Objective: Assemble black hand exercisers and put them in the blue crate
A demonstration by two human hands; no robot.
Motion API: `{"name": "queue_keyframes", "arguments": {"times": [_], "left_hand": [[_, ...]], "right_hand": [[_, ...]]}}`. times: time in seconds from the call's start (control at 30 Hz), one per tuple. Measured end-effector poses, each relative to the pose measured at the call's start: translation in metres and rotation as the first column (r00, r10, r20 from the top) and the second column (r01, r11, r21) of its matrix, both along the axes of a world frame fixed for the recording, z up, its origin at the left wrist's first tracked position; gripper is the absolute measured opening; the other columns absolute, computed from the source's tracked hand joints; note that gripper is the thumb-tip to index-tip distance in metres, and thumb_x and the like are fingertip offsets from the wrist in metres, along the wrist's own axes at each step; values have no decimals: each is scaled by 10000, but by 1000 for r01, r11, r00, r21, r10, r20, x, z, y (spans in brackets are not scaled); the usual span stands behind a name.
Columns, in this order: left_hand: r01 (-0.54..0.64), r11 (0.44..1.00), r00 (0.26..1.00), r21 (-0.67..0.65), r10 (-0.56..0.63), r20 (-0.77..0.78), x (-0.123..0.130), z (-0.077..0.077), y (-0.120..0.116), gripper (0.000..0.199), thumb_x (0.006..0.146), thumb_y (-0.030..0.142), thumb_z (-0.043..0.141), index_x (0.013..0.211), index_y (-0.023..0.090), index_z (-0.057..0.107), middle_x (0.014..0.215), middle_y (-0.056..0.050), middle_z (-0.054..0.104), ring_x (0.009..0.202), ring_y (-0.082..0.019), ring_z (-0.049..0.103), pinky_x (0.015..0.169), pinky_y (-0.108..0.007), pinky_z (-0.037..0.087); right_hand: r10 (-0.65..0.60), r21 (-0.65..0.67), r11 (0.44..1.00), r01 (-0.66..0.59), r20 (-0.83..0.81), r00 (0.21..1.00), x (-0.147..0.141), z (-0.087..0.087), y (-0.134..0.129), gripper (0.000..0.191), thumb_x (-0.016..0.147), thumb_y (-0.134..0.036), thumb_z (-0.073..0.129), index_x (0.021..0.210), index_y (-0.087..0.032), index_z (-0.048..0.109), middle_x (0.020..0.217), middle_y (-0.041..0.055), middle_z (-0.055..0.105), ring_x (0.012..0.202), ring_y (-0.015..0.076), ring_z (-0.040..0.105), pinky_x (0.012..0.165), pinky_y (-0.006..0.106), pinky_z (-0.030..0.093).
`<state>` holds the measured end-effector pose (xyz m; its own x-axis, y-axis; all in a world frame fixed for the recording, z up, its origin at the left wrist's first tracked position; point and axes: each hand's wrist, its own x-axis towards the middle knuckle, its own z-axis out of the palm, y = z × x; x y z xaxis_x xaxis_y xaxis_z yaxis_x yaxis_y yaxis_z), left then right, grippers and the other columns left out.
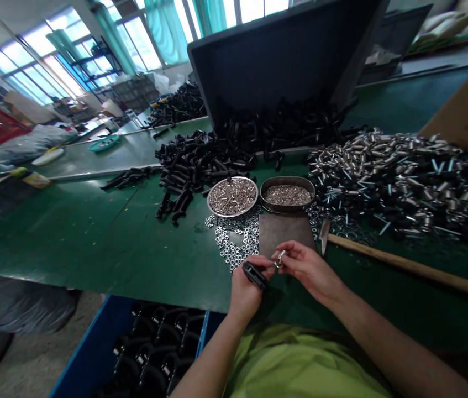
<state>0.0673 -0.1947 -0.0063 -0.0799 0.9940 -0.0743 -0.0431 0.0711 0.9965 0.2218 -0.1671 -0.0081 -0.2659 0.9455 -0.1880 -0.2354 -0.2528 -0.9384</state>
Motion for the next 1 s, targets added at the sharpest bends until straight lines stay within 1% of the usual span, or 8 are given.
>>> {"name": "queue_keyframes", "arguments": {"times": [0.1, 0.17, 0.27, 0.37, 0.57, 0.77, 0.83, 1.0], "left_hand": [[-9, 999, 1000, -43, 10, 1, 5, -5, -3, 123, 676, 253, 722, 768, 178, 688, 803, -45, 658, 756, -166, 599, 714, -260, 468], [52, 977, 981, -209, -11, 192, 11, -9, -4, 212, 689, 309, 718, 826, 163, 648, 725, -21, 616, 569, -103, 532, 523, -206, 426], [263, 859, 828, -440, 34, 560, 22, -12, -2, 277, 652, 272, 745, 814, 146, 560, 573, 59, 457, 405, -17, 325, 366, -124, 235], [399, 785, 692, -473, 81, 718, 31, -11, 1, 292, 604, 124, 732, 811, 137, 526, 564, 82, 383, 409, 5, 284, 360, -87, 189], [433, 810, 704, -397, -28, 710, 41, -4, 6, 303, 582, 143, 731, 768, 152, 492, 541, 93, 347, 418, 0, 280, 371, -94, 189], [486, 779, 855, -397, -329, 401, 35, 3, 4, 352, 614, 330, 739, 811, 175, 492, 469, 95, 367, 383, -31, 278, 360, -151, 160], [525, 745, 843, -411, -391, 369, 30, 4, 2, 373, 613, 356, 736, 808, 190, 465, 456, 101, 366, 372, -35, 269, 357, -159, 163], [506, 775, 845, -380, -357, 397, 23, -1, -2, 373, 658, 424, 700, 803, 197, 442, 513, 89, 408, 395, -41, 306, 376, -166, 230]], "right_hand": [[-90, 170, 984, 55, 207, 974, 2, 7, 1, 212, 720, -311, 687, 892, -202, 628, 844, 23, 680, 789, 172, 633, 735, 310, 496], [-139, 257, 965, 51, 337, 931, 5, 15, 0, 176, 731, -294, 666, 884, -209, 647, 800, 16, 677, 753, 179, 638, 716, 319, 500], [-138, 296, 955, 20, 385, 912, 9, 28, -2, 171, 732, -276, 657, 892, -216, 653, 811, 21, 685, 748, 183, 649, 701, 318, 511], [-115, 328, 944, -17, 379, 918, 11, 37, -4, 182, 755, -267, 633, 933, -230, 644, 829, 21, 693, 753, 183, 656, 691, 317, 518], [-176, 509, 843, -173, 565, 806, 12, 40, -6, 160, 799, -189, 570, 914, -259, 656, 906, 11, 678, 838, 180, 630, 749, 314, 482], [-122, 411, 892, -189, 620, 775, 19, 23, 6, 129, 803, -212, 565, 914, -217, 631, 820, 5, 664, 725, 153, 621, 669, 274, 472], [-120, 382, 887, -259, 732, 670, 30, 14, 21, 145, 837, -271, 540, 930, -214, 636, 807, 2, 667, 709, 143, 612, 650, 261, 464], [-375, 396, 897, -196, 917, 138, 70, -3, 69, 161, 826, -284, 543, 779, -182, 660, 892, 95, 632, 948, 250, 516, 786, 363, 403]]}}
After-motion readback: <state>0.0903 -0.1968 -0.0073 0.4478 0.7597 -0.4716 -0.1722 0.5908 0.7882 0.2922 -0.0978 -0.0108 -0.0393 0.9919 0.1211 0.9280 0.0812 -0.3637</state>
